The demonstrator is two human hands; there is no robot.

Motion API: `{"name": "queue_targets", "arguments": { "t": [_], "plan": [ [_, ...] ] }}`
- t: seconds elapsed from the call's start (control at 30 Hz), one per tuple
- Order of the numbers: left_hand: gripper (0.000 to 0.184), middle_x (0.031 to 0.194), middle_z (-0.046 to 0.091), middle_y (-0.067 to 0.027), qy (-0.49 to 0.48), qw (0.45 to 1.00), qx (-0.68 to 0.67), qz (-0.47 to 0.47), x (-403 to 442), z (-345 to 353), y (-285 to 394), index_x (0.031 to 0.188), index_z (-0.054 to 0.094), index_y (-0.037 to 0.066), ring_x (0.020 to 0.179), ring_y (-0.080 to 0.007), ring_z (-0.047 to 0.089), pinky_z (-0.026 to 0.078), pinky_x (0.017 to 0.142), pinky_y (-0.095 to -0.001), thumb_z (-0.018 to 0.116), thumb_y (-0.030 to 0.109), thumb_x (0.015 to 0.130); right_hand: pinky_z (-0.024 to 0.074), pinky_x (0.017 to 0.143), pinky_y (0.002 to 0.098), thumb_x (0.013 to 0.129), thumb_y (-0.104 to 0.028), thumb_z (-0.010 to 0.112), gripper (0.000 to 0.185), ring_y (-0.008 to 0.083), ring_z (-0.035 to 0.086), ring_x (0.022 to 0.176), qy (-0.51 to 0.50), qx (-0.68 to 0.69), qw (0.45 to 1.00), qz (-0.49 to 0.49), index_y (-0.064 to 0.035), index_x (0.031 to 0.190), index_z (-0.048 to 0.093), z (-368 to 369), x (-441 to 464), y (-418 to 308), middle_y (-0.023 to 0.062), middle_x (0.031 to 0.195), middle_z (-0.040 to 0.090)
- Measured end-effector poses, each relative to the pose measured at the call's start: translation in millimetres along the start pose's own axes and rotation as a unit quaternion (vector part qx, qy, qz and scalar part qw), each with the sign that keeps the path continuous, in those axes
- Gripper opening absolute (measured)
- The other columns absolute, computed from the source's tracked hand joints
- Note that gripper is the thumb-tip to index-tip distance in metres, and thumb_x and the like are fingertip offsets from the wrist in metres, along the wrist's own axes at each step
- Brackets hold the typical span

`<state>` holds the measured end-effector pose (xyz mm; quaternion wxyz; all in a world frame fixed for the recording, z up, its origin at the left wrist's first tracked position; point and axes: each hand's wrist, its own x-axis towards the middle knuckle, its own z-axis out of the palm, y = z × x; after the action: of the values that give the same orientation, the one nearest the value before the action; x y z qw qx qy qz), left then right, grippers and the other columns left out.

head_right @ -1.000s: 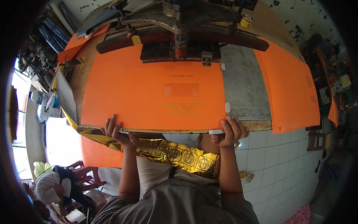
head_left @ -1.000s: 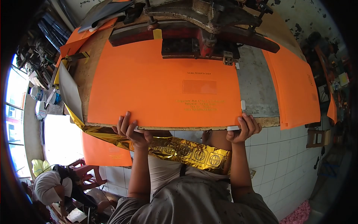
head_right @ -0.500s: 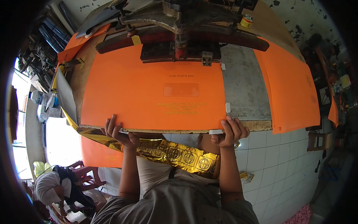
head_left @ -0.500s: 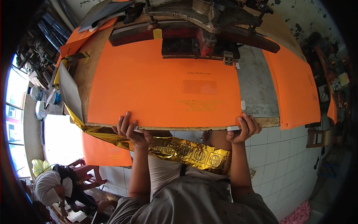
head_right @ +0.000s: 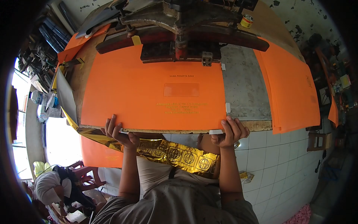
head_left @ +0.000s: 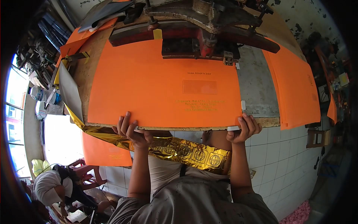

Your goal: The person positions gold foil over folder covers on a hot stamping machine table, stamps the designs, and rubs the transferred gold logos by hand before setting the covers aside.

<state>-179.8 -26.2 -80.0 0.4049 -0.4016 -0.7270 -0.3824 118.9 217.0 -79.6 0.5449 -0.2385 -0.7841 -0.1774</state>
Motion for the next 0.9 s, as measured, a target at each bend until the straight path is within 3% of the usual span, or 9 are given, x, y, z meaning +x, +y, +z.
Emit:
{"name": "queue_targets", "arguments": {
  "t": [0.23, 0.33, 0.9],
  "plan": [
    [0.043, 0.137, 0.058, -0.0079, 0.001, 1.0, 0.004, -0.004, -0.7, 0.2, 0.5, 0.117, 0.047, 0.022, 0.137, -0.0291, 0.042, 0.02, 0.119, -0.0538, 0.037, 0.061, 0.101, 0.0243, 0.116, 0.0443, 0.102, -0.06, 0.032, 0.052, 0.0183, 0.051, 0.125, 0.011, 0.001, 1.0, 0.016, -0.0228, 0.117, 0.064, 1.5, -0.1, -0.7, -0.0036, 0.124, 0.063],
    [0.043, 0.136, 0.058, -0.008, 0.003, 1.0, 0.005, -0.004, -0.8, 0.6, 0.5, 0.117, 0.047, 0.022, 0.137, -0.0292, 0.042, 0.02, 0.12, -0.0538, 0.037, 0.06, 0.101, 0.0225, 0.117, 0.0478, 0.104, -0.058, 0.03, 0.054, 0.0231, 0.051, 0.127, 0.003, 0.002, 1.0, -0.004, -0.0171, 0.124, 0.061, 0.6, -0.9, 0.9, 0.002, 0.126, 0.063],
    [0.041, 0.136, 0.059, -0.0071, 0.007, 1.0, -0.002, -0.005, -1.2, 1.3, 0.0, 0.118, 0.047, 0.024, 0.136, -0.0282, 0.042, 0.019, 0.12, -0.0534, 0.038, 0.06, 0.101, 0.0223, 0.117, 0.0476, 0.104, -0.058, 0.031, 0.055, 0.0233, 0.051, 0.126, 0.001, -0.003, 1.0, -0.003, -0.0164, 0.122, 0.062, -0.3, -0.1, 0.5, 0.0025, 0.125, 0.064]
  ]
}}
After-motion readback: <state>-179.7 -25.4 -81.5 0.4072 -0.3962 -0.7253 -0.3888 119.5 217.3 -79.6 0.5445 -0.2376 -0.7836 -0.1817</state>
